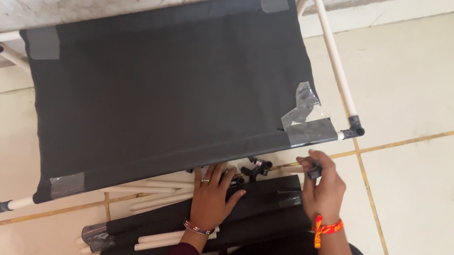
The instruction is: The person assembles a small frame structure using white PVC pipes and black connectors. They connect the pipes to form a rectangular frame and attach a black fabric sheet to the frame using tape.
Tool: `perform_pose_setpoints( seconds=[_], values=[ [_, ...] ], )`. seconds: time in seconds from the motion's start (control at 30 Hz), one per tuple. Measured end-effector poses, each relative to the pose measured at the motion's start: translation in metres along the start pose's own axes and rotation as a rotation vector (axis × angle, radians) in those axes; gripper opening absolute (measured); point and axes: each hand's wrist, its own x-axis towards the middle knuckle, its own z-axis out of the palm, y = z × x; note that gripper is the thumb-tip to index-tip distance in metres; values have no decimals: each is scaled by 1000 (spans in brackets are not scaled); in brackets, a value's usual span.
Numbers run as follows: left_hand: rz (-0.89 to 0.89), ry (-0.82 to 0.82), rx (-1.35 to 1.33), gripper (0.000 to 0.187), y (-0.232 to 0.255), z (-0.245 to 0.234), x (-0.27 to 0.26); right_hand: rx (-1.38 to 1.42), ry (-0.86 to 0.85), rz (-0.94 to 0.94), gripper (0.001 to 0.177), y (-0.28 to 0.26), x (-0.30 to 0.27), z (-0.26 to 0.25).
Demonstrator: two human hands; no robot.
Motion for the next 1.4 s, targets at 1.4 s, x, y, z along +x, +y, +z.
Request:
perform_pose_setpoints(
  seconds=[1.4],
  values=[
    [-118, -193, 109, 52, -6, 19, -1, 346, 412, -192, 52, -45, 106, -99]
  ],
)
